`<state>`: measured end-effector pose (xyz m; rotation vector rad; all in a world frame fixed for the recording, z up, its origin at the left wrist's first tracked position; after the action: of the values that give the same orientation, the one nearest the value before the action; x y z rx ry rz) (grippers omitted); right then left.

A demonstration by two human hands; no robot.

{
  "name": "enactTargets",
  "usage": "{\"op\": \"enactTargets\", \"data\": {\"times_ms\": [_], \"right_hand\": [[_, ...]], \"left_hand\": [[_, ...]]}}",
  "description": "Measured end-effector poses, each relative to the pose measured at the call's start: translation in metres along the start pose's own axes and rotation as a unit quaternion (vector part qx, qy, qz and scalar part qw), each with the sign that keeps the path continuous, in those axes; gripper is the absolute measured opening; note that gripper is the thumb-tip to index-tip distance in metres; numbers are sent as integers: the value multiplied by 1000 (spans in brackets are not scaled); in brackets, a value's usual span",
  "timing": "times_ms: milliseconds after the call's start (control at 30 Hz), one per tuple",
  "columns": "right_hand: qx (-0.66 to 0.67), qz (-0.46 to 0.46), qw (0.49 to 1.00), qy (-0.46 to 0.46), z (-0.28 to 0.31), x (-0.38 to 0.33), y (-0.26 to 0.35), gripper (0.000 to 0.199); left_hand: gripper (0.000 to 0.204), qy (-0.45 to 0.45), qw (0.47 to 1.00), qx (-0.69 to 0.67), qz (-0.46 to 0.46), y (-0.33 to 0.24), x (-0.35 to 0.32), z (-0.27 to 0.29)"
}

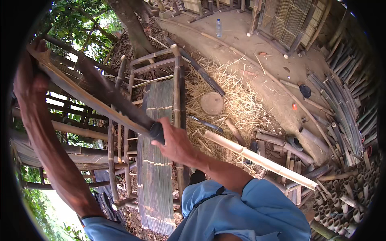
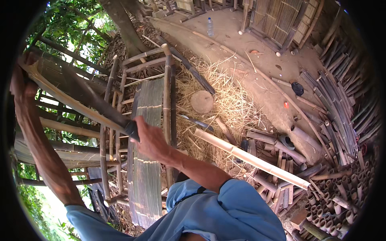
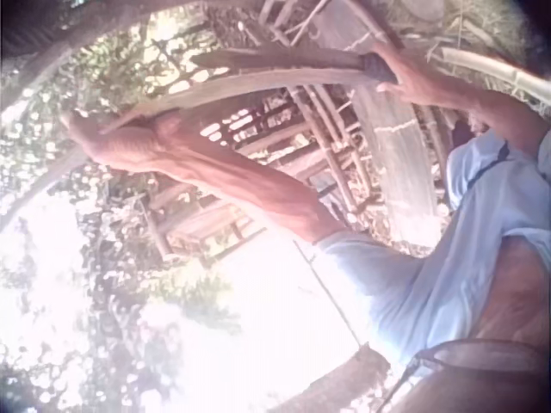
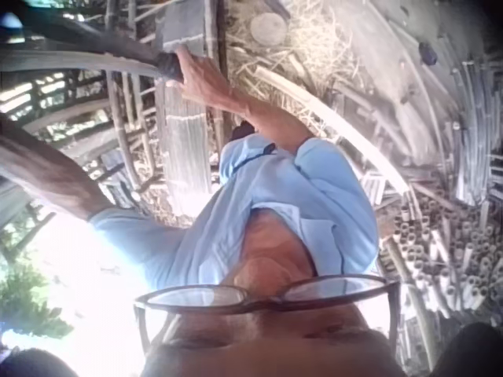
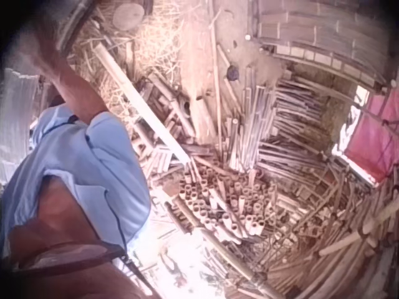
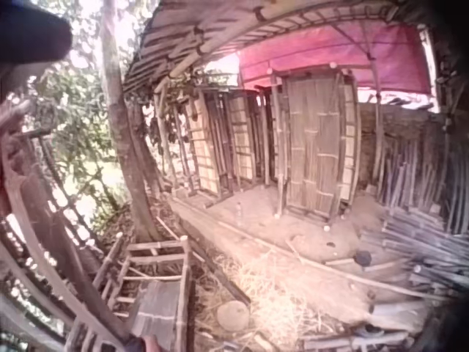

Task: The person is using a knife to shave thin strips from a bamboo stalk, then splits a larger bamboo pole and continues to shave the surface of the wood.

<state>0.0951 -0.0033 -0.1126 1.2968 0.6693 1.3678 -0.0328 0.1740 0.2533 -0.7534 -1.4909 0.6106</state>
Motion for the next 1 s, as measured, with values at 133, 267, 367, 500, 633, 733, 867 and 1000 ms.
{"op": "enactTargets", "data": {"times_ms": [133,267,367,500,633,733,867,1000], "right_hand": [[19,-61,998,-16,28,-14,-34,50],[-103,-193,975,-51,90,-71,-102,51],[-210,-246,945,-50,121,-119,-139,56],[-219,-285,932,-46,127,-154,-156,60],[-227,-300,923,-85,103,-150,-146,60],[-162,-285,937,-117,73,-124,-123,57],[-142,-185,967,-105,40,-84,-99,52],[-160,-173,969,-70,22,-51,-74,42]], "left_hand": [[32,58,997,-52,-26,24,-15,49],[29,-45,996,-79,9,42,-84,11],[30,-39,992,-122,16,101,-95,18],[27,21,985,-170,-27,172,-94,30],[38,-23,993,-108,-36,189,-88,47],[45,-101,982,-133,-88,154,-81,53],[23,-84,981,-103,-143,107,-63,93],[23,20,973,-193,-128,97,-91,86]]}}
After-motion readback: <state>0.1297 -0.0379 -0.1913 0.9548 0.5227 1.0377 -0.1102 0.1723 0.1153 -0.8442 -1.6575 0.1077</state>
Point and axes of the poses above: each hand's wrist, its own x-axis towards the middle knuckle, its own z-axis out of the back of the hand, y = z × x, the point moved 4 cm from there along x, towards the middle knuckle
